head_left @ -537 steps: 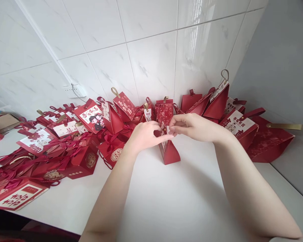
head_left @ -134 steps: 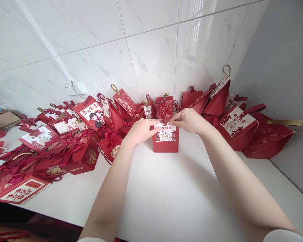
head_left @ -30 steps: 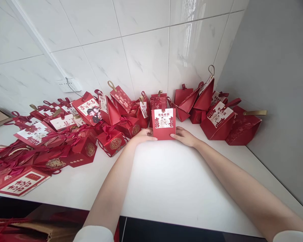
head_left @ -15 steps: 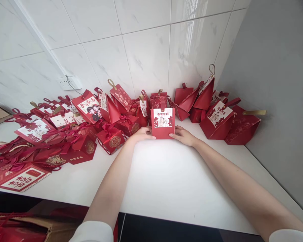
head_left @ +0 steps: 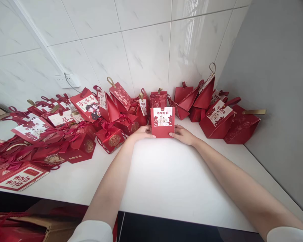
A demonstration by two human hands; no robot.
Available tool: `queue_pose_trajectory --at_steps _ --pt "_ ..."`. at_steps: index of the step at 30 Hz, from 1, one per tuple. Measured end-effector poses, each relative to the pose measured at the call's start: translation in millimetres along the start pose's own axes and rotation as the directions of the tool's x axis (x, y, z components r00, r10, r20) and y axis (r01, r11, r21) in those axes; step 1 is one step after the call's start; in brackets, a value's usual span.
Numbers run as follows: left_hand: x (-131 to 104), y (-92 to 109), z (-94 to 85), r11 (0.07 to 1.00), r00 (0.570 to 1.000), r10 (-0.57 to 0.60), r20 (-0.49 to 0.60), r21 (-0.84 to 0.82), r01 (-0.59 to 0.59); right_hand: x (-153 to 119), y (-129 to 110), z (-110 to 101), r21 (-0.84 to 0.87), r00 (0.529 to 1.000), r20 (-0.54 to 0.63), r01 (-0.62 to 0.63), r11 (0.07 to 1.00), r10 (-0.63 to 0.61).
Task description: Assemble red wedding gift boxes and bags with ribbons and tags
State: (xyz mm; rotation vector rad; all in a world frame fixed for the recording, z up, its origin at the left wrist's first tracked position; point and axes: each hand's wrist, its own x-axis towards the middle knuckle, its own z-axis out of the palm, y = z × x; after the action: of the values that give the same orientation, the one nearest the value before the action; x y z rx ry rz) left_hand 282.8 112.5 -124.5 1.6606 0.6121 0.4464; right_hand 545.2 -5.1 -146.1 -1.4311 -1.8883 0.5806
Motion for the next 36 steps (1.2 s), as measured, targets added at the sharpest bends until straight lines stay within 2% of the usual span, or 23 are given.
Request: queue_pose_trajectory --at_steps 12,18,28,36 --pt "0.7 0.1 1.1 1.000 1.000 0.015 -0.011 0.027 -0.014 0.3 2.6 0.7 -0.011 1.000 0.000 0.009 1.000 -0.009" --pt "0.5 3.2 2.5 0.999 0.998 -0.006 -0.056 0.054 0.009 1.3 2.1 1.0 -0.006 1.000 -0.029 -0.001 1.000 0.001" --pt "0.4 4.2 2.6 0.999 0.996 -0.036 -0.081 0.038 0.039 1.4 -0.4 0.1 0.000 1.000 -0.029 -0.003 1.000 0.003" --pt "0.8 2.4 1.4 1.000 0.993 -0.018 -0.115 0.001 0.018 1.6 1.0 0.0 0.022 0.999 -0.042 -0.004 1.000 0.005"
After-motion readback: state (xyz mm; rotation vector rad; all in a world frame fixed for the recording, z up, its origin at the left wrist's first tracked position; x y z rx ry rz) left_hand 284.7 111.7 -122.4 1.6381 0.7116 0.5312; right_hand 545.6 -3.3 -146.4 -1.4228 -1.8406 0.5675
